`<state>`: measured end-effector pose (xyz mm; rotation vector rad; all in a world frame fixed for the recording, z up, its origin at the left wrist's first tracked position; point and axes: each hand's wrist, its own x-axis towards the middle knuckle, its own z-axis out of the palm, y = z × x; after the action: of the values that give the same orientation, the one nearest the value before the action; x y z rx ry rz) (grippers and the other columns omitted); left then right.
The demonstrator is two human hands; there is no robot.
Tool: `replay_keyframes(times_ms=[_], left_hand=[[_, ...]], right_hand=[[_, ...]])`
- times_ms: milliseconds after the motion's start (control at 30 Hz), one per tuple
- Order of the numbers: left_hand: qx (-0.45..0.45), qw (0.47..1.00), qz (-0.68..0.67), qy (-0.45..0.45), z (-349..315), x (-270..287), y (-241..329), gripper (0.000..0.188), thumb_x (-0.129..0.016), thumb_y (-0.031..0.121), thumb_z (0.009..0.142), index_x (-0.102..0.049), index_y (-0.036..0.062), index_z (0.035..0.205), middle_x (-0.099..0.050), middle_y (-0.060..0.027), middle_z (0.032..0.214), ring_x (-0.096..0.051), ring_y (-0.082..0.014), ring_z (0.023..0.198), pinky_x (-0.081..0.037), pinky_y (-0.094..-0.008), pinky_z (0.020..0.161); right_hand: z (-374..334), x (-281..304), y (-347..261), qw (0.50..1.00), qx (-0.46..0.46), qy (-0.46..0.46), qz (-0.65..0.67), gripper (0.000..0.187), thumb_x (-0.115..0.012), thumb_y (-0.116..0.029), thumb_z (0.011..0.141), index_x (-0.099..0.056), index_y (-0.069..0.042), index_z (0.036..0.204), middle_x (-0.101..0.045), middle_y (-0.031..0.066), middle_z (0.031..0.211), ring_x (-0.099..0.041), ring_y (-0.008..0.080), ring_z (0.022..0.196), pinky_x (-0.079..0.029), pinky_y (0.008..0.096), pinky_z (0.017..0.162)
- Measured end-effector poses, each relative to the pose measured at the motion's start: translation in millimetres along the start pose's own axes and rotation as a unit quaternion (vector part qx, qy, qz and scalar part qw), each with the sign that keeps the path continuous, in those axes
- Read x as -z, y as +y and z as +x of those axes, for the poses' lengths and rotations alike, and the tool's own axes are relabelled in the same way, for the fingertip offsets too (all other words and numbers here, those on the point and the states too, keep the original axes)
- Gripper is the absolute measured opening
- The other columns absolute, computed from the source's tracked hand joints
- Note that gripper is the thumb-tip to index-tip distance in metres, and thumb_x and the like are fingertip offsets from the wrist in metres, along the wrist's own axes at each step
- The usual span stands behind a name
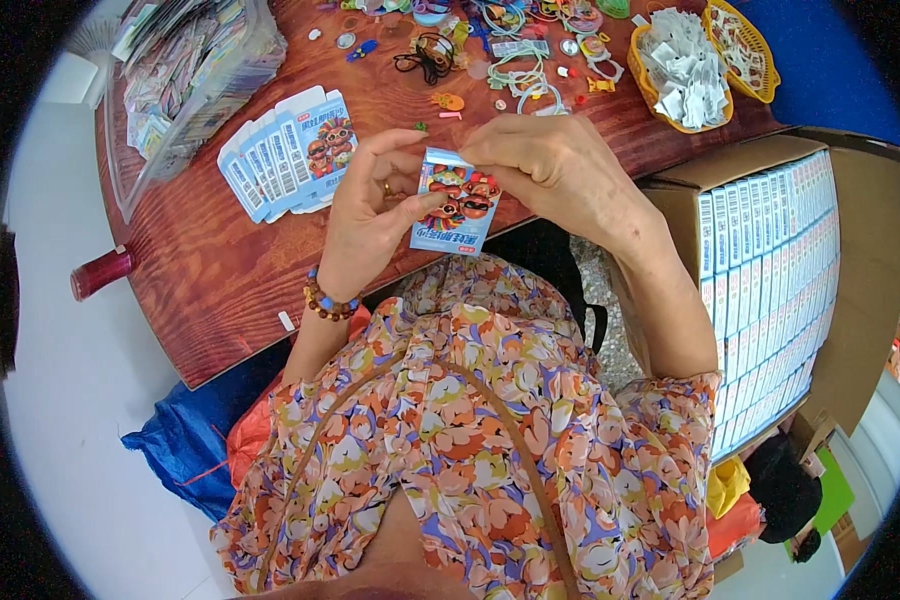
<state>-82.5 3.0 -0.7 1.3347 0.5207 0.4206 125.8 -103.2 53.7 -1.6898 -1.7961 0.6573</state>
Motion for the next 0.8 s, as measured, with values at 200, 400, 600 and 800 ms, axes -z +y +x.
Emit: replay_keyframes(times_ms=[200, 400, 600, 800], left_hand=[[-0.007, 1.000, -0.008, -0.008, 3, -11, -12, 0.051, -0.068, -0.001, 0.088, -0.052, 0.0065, 0.136, -0.066, -0.0073, 0.107, -0.066, -0.0114, 0.088, -0.054, -0.0264, 0.076], [-0.031, 0.998, -0.058, -0.003, 4, -20, -10, 0.044, -0.067, 0.002, 0.091, -0.057, 0.0072, 0.133, -0.066, -0.0061, 0.111, -0.065, -0.0112, 0.092, -0.055, -0.0269, 0.078], [-0.073, 0.995, 0.023, -0.061, 8, -22, -10, 0.035, -0.066, 0.003, 0.092, -0.061, 0.0039, 0.127, -0.061, -0.0051, 0.107, -0.062, -0.0102, 0.088, -0.052, -0.0256, 0.076], [-0.087, 0.994, -0.042, -0.052, 5, -41, -18, 0.036, -0.067, -0.003, 0.089, -0.061, 0.0010, 0.125, -0.056, -0.0055, 0.101, -0.059, -0.0116, 0.091, -0.050, -0.0259, 0.078]], right_hand=[[-17, -14, 0, 0.992, -0.042, 0.059, 0.104, 0.028, -0.069, 0.001, 0.086, -0.069, 0.000, 0.114, -0.068, 0.0124, 0.116, -0.067, 0.0218, 0.103, -0.055, 0.0320, 0.081], [-32, -29, -1, 0.950, -0.148, 0.140, 0.237, 0.032, -0.070, 0.001, 0.085, -0.069, 0.000, 0.116, -0.068, 0.0107, 0.117, -0.065, 0.0216, 0.107, -0.054, 0.0319, 0.086], [-46, -19, 8, 0.978, -0.067, 0.109, 0.165, 0.031, -0.071, 0.002, 0.083, -0.069, 0.000, 0.115, -0.069, 0.0136, 0.114, -0.065, 0.0210, 0.109, -0.054, 0.0312, 0.089], [-62, -17, 4, 0.879, -0.179, 0.160, 0.413, 0.042, -0.068, 0.002, 0.086, -0.061, -0.001, 0.128, -0.063, 0.0100, 0.129, -0.064, 0.0185, 0.110, -0.053, 0.0308, 0.092]])
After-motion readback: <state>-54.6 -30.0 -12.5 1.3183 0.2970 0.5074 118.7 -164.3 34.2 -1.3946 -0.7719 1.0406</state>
